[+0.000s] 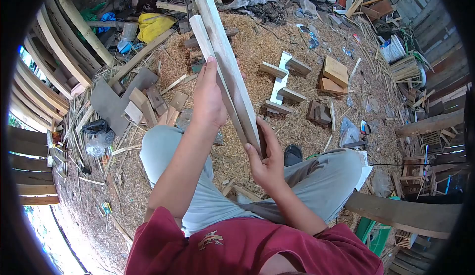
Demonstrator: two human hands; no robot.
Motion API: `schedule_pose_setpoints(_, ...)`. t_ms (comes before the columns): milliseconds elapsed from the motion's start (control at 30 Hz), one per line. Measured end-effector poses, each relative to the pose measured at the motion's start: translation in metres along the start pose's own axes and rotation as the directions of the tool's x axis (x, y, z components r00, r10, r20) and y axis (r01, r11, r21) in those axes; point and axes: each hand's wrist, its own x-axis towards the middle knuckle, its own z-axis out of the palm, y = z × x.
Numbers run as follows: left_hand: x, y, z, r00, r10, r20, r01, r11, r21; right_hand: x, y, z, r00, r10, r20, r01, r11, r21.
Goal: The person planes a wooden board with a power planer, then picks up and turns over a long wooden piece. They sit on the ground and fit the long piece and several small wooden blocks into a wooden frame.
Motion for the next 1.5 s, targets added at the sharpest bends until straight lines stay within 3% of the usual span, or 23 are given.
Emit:
schedule_pose_setpoints(67, 0.001, 0.004, -0.002, 1.0, -0.031, 0.006, 0.031, 0.999, -0.018, 0.003, 0.0, 0.0, 0.999, 0.035, 0.025, -0.039, 0.986, 0.164)
schedule_pose_setpoints(167, 0.001, 0.009, -0.003, 0.998, -0.055, 0.023, 0.056, 0.998, -0.034, 0.01, -0.001, -0.007, 0.99, 0.104, 0.099, -0.126, 0.959, 0.252)
schedule_pose_setpoints(433, 0.002, 0.01, -0.004, 0.999, -0.034, 0.034, 0.032, 0.999, 0.035, 0.012, 0.009, -0.007, 0.98, 0.135, 0.148, -0.179, 0.923, 0.34)
schedule_pose_setpoints(633, -0.009, 0.021, 0.011, 0.995, 0.097, -0.029, -0.085, 0.956, 0.282, 0.008, 0.019, 0.001, 0.983, 0.145, 0.109, -0.179, 0.871, 0.458)
schedule_pose_setpoints(733, 0.002, 0.018, -0.008, 0.986, 0.163, -0.035, -0.127, 0.871, 0.474, 0.007, 0.014, 0.003, 0.977, 0.178, 0.12, -0.215, 0.811, 0.544)
schedule_pose_setpoints(867, -0.004, 0.018, -0.002, 0.969, 0.224, -0.106, -0.154, 0.88, 0.449, 0.007, 0.007, 0.003, 0.962, 0.236, 0.14, -0.271, 0.738, 0.618)
schedule_pose_setpoints(967, -0.009, 0.018, 0.004, 0.962, 0.242, -0.126, -0.167, 0.887, 0.431, 0.007, 0.009, 0.003, 0.959, 0.271, 0.082, -0.266, 0.767, 0.584)
schedule_pose_setpoints(1133, -0.008, 0.006, 0.004, 0.933, 0.323, -0.16, -0.224, 0.867, 0.444, 0.004, 0.012, 0.003, 0.97, 0.233, 0.075, -0.221, 0.705, 0.673)
schedule_pose_setpoints(1267, 0.002, -0.01, -0.007, 0.945, 0.322, -0.054, -0.277, 0.878, 0.391, 0.003, 0.013, -0.001, 0.977, 0.206, 0.059, -0.19, 0.703, 0.685)
schedule_pose_setpoints(1367, -0.007, -0.003, 0.003, 0.96, 0.277, -0.028, -0.253, 0.91, 0.329, 0.004, 0.015, -0.002, 0.978, 0.207, -0.026, -0.166, 0.847, 0.504)
schedule_pose_setpoints(1500, -0.01, -0.004, 0.01, 0.964, 0.258, -0.055, -0.24, 0.944, 0.225, 0.005, 0.017, -0.004, 0.988, 0.151, -0.004, -0.139, 0.92, 0.367)
